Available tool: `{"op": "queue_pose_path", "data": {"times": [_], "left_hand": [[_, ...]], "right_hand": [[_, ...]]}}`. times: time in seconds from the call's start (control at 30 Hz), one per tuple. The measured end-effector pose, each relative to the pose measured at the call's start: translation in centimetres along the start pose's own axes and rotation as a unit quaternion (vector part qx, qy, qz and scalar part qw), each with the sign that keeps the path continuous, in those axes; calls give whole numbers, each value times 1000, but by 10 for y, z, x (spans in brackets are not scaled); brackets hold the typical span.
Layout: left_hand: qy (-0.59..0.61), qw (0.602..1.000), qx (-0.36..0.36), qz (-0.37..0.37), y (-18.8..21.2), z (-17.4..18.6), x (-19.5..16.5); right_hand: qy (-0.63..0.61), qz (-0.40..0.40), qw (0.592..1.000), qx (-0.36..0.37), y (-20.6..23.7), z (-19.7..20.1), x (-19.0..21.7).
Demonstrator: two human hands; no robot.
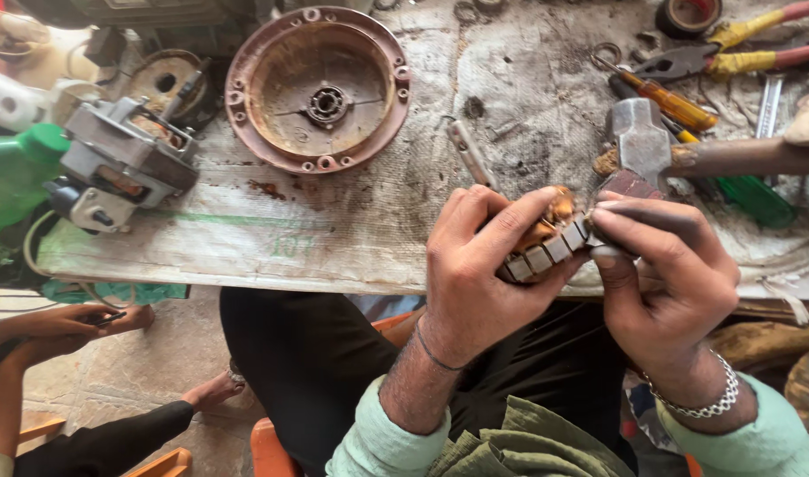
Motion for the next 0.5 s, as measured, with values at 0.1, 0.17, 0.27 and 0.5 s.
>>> {"op": "queue_pose_path", "data": {"times": [0.1, 0.17, 0.27, 0.5], "left_hand": [[5, 1000, -7, -6, 1, -5, 1], [-1, 1000, -10, -4, 3, -7, 1], [2, 1000, -11, -14, 3, -11, 0], [5, 1000, -24, -18, 6, -15, 0]], "right_hand": [[20, 70, 997, -9, -2, 5, 11], [14, 39, 999, 5, -5, 6, 9], [13, 65, 998, 3, -9, 7, 16], [-16, 89, 995, -31, -10, 5, 13]]}}
Point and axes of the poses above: each hand's wrist, its own y-axis away from the middle knuckle, its own z-axis out of the back of the hand, x = y × z, the point moved 7 cm from there along -y, towards the middle knuckle, and after that the axes turned 2 degrees about z, right-handed, at the moved point
